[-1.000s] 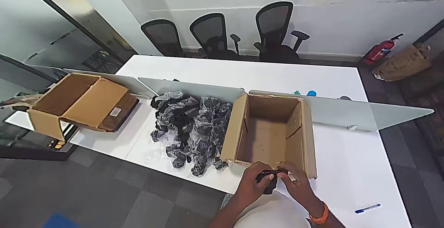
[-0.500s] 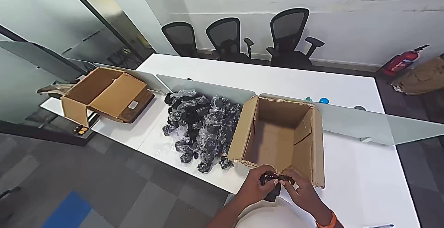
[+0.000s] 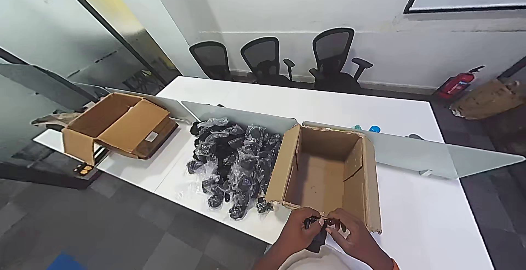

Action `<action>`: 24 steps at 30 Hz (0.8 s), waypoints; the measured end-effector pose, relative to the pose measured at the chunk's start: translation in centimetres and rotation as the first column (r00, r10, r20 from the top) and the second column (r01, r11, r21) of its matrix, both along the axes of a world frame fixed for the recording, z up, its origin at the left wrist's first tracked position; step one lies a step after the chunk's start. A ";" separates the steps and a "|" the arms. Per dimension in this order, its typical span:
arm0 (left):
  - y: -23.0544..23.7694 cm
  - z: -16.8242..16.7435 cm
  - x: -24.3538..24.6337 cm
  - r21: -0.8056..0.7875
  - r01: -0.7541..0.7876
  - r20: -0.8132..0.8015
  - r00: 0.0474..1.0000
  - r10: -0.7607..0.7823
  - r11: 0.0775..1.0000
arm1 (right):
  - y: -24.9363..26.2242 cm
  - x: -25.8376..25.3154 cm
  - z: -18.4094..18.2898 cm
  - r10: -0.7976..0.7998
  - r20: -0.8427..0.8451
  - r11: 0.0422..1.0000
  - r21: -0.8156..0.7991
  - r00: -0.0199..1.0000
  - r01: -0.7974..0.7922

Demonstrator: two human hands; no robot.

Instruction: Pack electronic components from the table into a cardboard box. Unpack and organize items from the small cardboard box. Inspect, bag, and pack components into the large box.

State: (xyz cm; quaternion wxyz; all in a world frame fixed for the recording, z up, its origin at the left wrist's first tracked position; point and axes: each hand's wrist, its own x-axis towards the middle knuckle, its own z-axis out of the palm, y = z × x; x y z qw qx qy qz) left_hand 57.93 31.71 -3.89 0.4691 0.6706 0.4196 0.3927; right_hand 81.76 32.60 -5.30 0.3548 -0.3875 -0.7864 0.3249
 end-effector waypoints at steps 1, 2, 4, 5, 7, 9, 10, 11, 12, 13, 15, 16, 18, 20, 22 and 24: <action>0.2 0.0 0.0 0.003 0.010 -0.002 1.000 -0.010 1.000 | 0.2 0.0 0.0 0.005 -0.007 1.000 0.027 1.000 -0.004; 0.2 0.0 0.1 0.009 0.021 0.000 1.000 -0.021 1.000 | 0.1 0.1 0.0 0.003 -0.006 0.999 0.044 1.000 -0.003; 0.3 -0.2 0.1 0.026 0.048 0.013 0.999 -0.049 0.999 | 0.0 0.2 -0.1 0.005 0.009 0.998 0.061 1.000 -0.006; 0.3 -0.3 0.0 0.037 0.067 0.023 0.997 -0.068 0.997 | 0.0 0.2 -0.2 0.004 0.019 0.999 0.054 1.000 -0.005; 0.4 -0.5 0.0 0.054 0.113 0.044 0.992 -0.115 0.992 | -0.3 0.0 -0.2 0.002 0.047 1.000 0.004 0.999 -0.003; 0.2 -0.5 0.1 0.059 0.146 0.055 0.987 -0.149 0.988 | -0.4 -0.3 0.4 -0.010 0.087 0.997 -0.082 0.996 0.017; 0.2 -0.5 0.1 0.062 0.144 0.056 0.987 -0.147 0.988 | -0.4 -0.4 0.7 -0.027 0.112 0.991 -0.126 0.993 0.041; 0.2 -0.5 0.1 0.063 0.137 0.054 0.989 -0.140 0.989 | -0.4 -0.5 0.9 -0.056 0.126 0.985 -0.156 0.990 0.075; 0.3 -0.5 0.0 0.063 0.123 0.051 0.991 -0.127 0.990 | -0.4 -0.4 0.9 -0.086 0.118 0.980 -0.171 0.989 0.106; 0.3 -0.4 0.0 0.056 0.107 0.045 0.993 -0.110 0.993 | -0.3 -0.3 0.8 -0.102 0.095 0.979 -0.168 0.990 0.116; 0.5 -0.3 -0.2 0.043 0.080 0.036 0.996 -0.081 0.996 | -0.2 0.1 0.6 -0.072 0.037 0.989 -0.126 0.997 0.076; 0.5 -0.3 -0.3 0.038 0.075 0.036 0.996 -0.077 0.996 | -0.2 0.2 0.4 -0.053 0.019 0.995 -0.088 0.998 0.054; 0.5 -0.3 -0.4 0.042 0.086 0.042 0.995 -0.088 0.995 | -0.2 0.1 0.0 -0.035 0.006 0.999 -0.006 0.999 0.035; 0.4 -0.5 -0.5 0.053 0.108 0.051 0.993 -0.111 0.993 | -0.4 -0.1 -0.2 -0.044 0.014 0.998 0.046 0.999 0.043; 0.4 -0.5 -0.5 0.055 0.127 0.063 0.989 -0.131 0.990 | -0.6 -0.4 -0.2 -0.059 0.043 0.996 0.067 0.997 0.056; 0.4 -0.4 -0.5 0.054 0.125 0.066 0.989 -0.129 0.991 | -0.9 -0.4 -0.1 -0.075 0.062 0.996 0.044 0.995 0.072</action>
